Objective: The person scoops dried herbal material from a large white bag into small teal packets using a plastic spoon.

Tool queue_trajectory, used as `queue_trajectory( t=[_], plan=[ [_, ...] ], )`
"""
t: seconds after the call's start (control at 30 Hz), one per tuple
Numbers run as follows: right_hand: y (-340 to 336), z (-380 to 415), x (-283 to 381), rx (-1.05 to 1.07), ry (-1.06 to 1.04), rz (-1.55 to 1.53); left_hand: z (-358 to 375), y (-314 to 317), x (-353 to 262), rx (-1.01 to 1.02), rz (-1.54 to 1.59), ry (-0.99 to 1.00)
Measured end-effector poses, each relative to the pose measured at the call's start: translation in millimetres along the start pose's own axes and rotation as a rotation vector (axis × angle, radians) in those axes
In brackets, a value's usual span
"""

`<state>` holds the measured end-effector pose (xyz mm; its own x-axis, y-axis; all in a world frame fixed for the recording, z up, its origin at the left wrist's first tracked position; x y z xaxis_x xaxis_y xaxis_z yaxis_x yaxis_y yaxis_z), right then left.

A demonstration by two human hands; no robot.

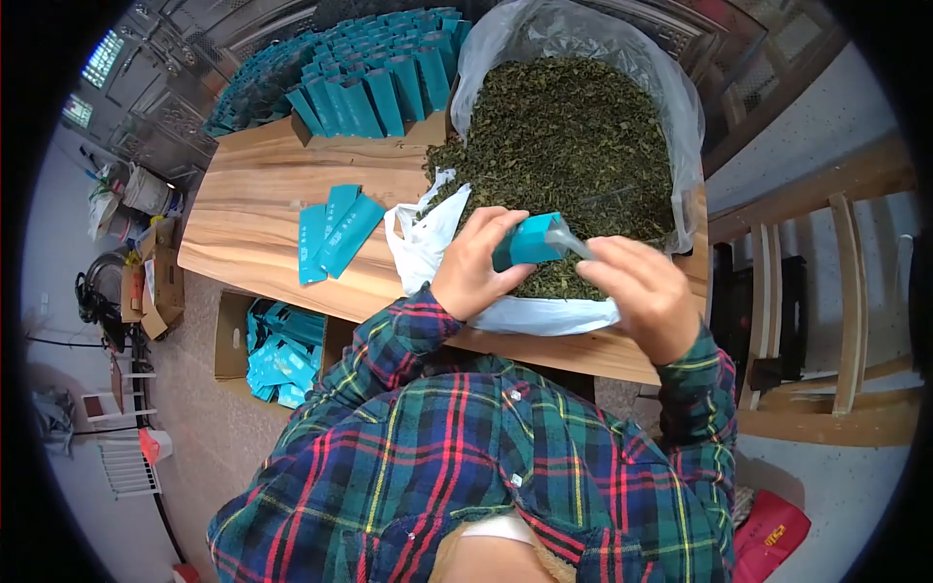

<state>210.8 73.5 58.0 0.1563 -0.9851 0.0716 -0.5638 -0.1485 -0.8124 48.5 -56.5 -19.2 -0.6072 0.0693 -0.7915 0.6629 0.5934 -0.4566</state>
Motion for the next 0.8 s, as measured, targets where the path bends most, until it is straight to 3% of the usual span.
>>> queue_trajectory(
  t=[0.07, 0.13, 0.17, 0.23, 0.37, 0.43, 0.57, 0.7, 0.8],
  plan=[
    [-6, 0, -10, -0.042, 0.03, -0.007, -3, -7, 1, -0.002, 0.013, -0.002],
    [-14, -3, -25, -0.191, 0.243, -0.148, -6, -15, 3, -0.008, 0.038, -0.01],
    [-12, -5, -35, -0.191, 0.236, -0.145, -6, -17, 4, -0.015, 0.038, -0.006],
    [11, -5, -70, -0.076, 0.611, -0.295, -5, -19, 7, 0.001, 0.118, -0.041],
    [76, -14, -127, 0.168, 0.47, 0.002, -3, -24, 8, 0.003, 0.25, -0.095],
    [100, -32, -130, 0.291, 0.477, 0.003, -3, -26, 8, 0.001, 0.298, -0.112],
    [142, -45, -125, 0.146, 0.427, -0.104, -4, -35, 13, -0.006, 0.505, -0.216],
    [169, -35, -134, 0.045, 0.645, -0.388, -14, -43, 17, -0.001, 0.558, -0.241],
    [166, -23, -141, -0.031, 0.877, -0.797, -30, -47, 19, 0.009, 0.623, -0.292]
  ],
)
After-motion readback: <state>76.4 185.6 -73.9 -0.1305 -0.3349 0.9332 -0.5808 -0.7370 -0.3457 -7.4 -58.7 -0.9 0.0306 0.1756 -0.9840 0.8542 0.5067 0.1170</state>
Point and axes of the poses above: each hand's wrist, its own z-axis away from the middle knuckle, its own y-axis out of the palm, x = y × z, the point moved 2 cm from there along -z, towards the middle knuckle, and after that the axes turned 7 degrees about z, right-handed, at the moved point
